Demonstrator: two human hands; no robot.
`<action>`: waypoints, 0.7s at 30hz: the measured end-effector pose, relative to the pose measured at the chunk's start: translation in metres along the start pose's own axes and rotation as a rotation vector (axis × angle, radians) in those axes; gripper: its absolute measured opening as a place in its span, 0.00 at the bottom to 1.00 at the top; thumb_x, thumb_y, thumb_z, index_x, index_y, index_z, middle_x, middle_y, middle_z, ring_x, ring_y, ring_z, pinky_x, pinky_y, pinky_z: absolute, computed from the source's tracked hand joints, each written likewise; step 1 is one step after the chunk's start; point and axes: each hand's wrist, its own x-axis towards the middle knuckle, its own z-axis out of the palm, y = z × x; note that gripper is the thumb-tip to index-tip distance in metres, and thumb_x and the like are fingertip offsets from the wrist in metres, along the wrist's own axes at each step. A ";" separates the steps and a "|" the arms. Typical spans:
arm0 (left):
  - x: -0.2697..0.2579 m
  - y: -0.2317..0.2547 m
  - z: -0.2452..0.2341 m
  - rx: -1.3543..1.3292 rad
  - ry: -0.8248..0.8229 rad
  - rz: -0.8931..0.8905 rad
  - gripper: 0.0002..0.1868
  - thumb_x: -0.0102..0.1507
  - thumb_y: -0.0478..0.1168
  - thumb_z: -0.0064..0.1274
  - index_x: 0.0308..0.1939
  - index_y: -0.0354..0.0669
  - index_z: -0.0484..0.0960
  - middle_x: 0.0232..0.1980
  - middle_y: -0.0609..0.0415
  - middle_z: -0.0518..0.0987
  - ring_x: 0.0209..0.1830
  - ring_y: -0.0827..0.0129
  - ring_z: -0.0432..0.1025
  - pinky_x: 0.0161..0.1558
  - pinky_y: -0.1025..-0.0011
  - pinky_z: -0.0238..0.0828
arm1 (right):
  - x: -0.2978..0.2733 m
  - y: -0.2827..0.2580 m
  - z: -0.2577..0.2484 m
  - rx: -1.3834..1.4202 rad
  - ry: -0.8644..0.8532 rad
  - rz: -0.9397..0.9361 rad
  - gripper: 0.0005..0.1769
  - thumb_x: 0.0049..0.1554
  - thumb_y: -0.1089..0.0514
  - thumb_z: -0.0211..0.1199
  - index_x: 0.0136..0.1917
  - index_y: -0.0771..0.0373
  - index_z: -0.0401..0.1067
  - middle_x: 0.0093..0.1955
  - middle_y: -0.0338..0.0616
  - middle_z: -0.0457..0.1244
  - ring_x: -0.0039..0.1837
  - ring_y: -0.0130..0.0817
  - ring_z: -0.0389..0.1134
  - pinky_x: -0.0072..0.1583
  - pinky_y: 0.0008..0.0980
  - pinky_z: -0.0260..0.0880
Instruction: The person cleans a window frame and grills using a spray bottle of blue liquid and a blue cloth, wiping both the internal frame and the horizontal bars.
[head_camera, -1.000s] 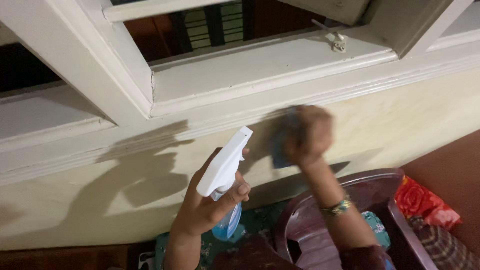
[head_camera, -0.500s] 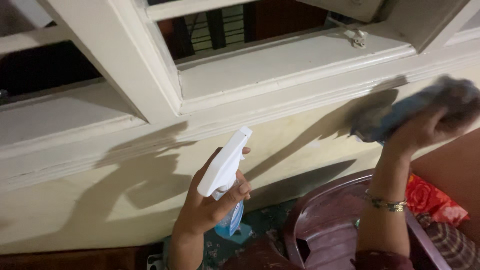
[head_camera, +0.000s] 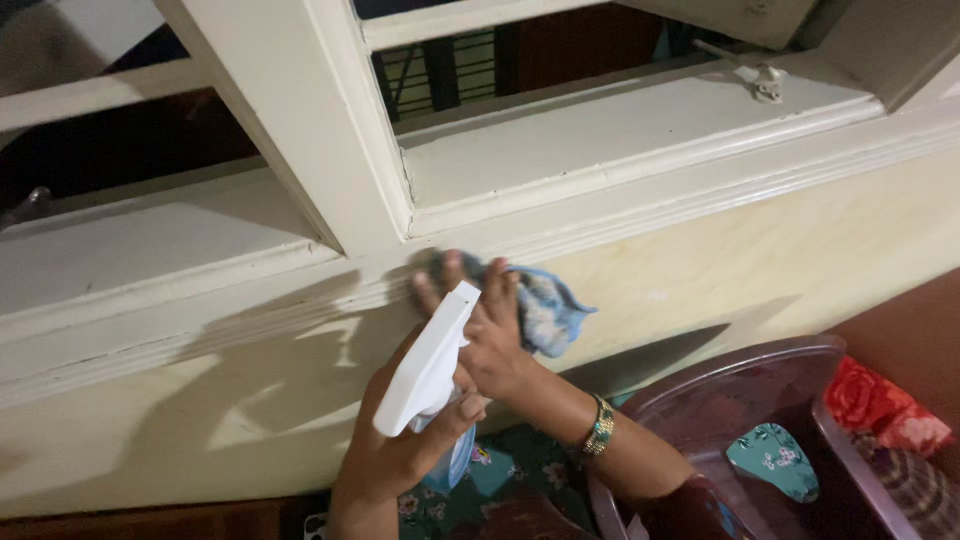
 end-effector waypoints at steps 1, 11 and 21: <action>-0.002 0.001 0.000 -0.002 -0.003 -0.001 0.34 0.58 0.40 0.63 0.65 0.26 0.71 0.32 0.55 0.82 0.31 0.74 0.78 0.34 0.72 0.76 | 0.000 -0.002 0.000 -0.116 0.032 -0.024 0.24 0.70 0.49 0.48 0.76 0.57 0.61 0.81 0.52 0.52 0.89 0.53 0.27 0.83 0.59 0.16; -0.012 0.007 -0.007 0.027 -0.008 0.076 0.20 0.61 0.39 0.60 0.53 0.30 0.80 0.36 0.50 0.82 0.47 0.66 0.75 0.48 0.65 0.73 | -0.078 0.207 -0.080 -0.139 0.355 0.235 0.24 0.77 0.60 0.47 0.84 0.54 0.59 0.87 0.40 0.39 0.89 0.41 0.30 0.85 0.48 0.26; -0.039 0.008 -0.018 -0.080 0.061 -0.021 0.28 0.61 0.40 0.61 0.64 0.32 0.76 0.40 0.48 0.82 0.40 0.61 0.77 0.45 0.61 0.76 | -0.118 0.298 -0.137 0.209 0.850 0.520 0.28 0.78 0.51 0.44 0.86 0.57 0.43 0.89 0.45 0.34 0.88 0.41 0.35 0.86 0.46 0.36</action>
